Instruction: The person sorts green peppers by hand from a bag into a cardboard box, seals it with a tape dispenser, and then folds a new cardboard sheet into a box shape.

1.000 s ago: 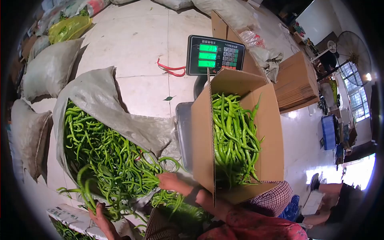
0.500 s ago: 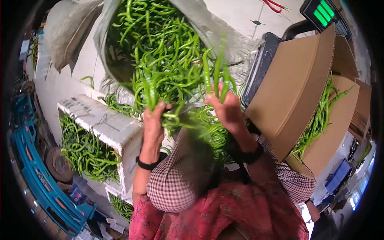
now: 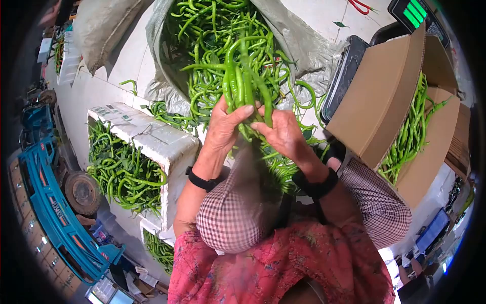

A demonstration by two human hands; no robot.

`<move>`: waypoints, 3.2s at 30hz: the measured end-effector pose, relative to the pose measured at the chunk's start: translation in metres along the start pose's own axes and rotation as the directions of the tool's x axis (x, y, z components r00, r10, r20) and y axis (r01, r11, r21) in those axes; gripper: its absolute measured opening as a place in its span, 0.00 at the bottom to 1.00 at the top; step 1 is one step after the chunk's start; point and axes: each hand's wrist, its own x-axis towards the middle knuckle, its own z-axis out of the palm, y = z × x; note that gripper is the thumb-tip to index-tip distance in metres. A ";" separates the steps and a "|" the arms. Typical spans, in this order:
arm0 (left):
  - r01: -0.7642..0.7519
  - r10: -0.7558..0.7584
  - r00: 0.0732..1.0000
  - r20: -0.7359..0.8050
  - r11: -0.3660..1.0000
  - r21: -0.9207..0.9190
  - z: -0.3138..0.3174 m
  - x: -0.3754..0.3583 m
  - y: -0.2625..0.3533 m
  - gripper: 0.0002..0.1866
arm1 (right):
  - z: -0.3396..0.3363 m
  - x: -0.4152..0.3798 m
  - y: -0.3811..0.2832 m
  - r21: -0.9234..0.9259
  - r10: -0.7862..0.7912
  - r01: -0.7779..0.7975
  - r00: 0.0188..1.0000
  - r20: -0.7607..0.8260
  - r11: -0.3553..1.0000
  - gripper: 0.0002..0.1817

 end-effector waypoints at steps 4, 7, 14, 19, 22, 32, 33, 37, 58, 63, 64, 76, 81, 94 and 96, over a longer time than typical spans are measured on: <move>-0.058 0.076 0.992 -0.100 0.984 0.171 0.014 -0.013 0.023 0.21 | -0.017 -0.003 -0.032 0.006 0.258 -0.263 0.948 0.184 0.965 0.19; -0.147 0.148 0.989 -0.008 0.986 0.078 -0.001 -0.019 0.052 0.19 | -0.040 -0.004 -0.043 0.567 0.344 -0.435 0.900 0.266 0.700 0.24; -0.278 0.277 0.960 0.025 0.959 0.047 -0.002 -0.046 0.083 0.21 | -0.080 -0.007 -0.031 0.929 0.108 -0.370 0.924 0.366 0.013 0.18; -0.330 0.324 0.944 0.066 0.940 0.092 0.012 -0.076 0.110 0.21 | -0.080 -0.014 -0.057 0.941 0.066 -0.336 0.941 0.333 0.044 0.19; -0.372 0.361 0.926 0.112 0.923 0.095 0.018 -0.093 0.121 0.20 | -0.079 -0.019 -0.071 0.922 0.094 -0.316 0.948 0.303 0.222 0.19; -0.375 0.374 0.922 0.099 0.798 0.472 0.089 -0.137 0.123 0.26 | -0.029 -0.006 -0.182 0.662 0.037 -0.119 0.990 0.138 0.740 0.23; -0.376 0.376 0.921 0.097 0.799 0.470 0.089 -0.139 0.121 0.26 | -0.027 -0.004 -0.179 0.728 0.035 -0.118 0.991 0.129 0.676 0.19; -0.357 0.402 0.914 0.053 0.736 0.576 0.096 -0.157 0.124 0.22 | -0.037 -0.006 -0.172 0.830 0.123 -0.193 0.981 0.151 0.524 0.14; -0.240 0.274 0.960 -0.064 0.915 0.323 0.143 -0.191 0.027 0.11 | -0.110 -0.104 -0.131 0.923 0.212 -0.350 0.925 0.314 0.160 0.17; -0.260 0.247 0.961 -0.125 0.961 -0.096 0.112 -0.174 0.014 0.12 | -0.139 -0.124 -0.106 0.979 -0.058 -0.175 0.982 0.182 0.104 0.26; -0.252 0.236 0.963 -0.134 0.960 -0.120 0.108 -0.172 0.013 0.12 | -0.143 -0.126 -0.109 0.981 -0.061 -0.158 0.984 0.165 0.113 0.28; -0.184 0.174 0.973 -0.150 0.981 -0.058 0.108 -0.166 0.001 0.12 | -0.148 -0.136 -0.103 0.987 -0.067 -0.114 0.990 0.121 0.111 0.33; -0.198 0.189 0.973 -0.129 0.979 -0.057 0.106 -0.166 -0.001 0.12 | -0.145 -0.144 -0.099 0.986 -0.049 -0.151 0.987 0.155 0.068 0.35; -0.233 0.229 0.970 -0.077 0.972 -0.040 0.120 -0.176 0.002 0.14 | -0.127 -0.174 -0.091 0.931 0.097 -0.312 0.949 0.298 0.192 0.37; -0.212 0.211 0.977 -0.015 0.977 -0.022 0.113 -0.175 -0.002 0.15 | -0.123 -0.174 -0.099 0.915 0.112 -0.325 0.945 0.307 0.238 0.34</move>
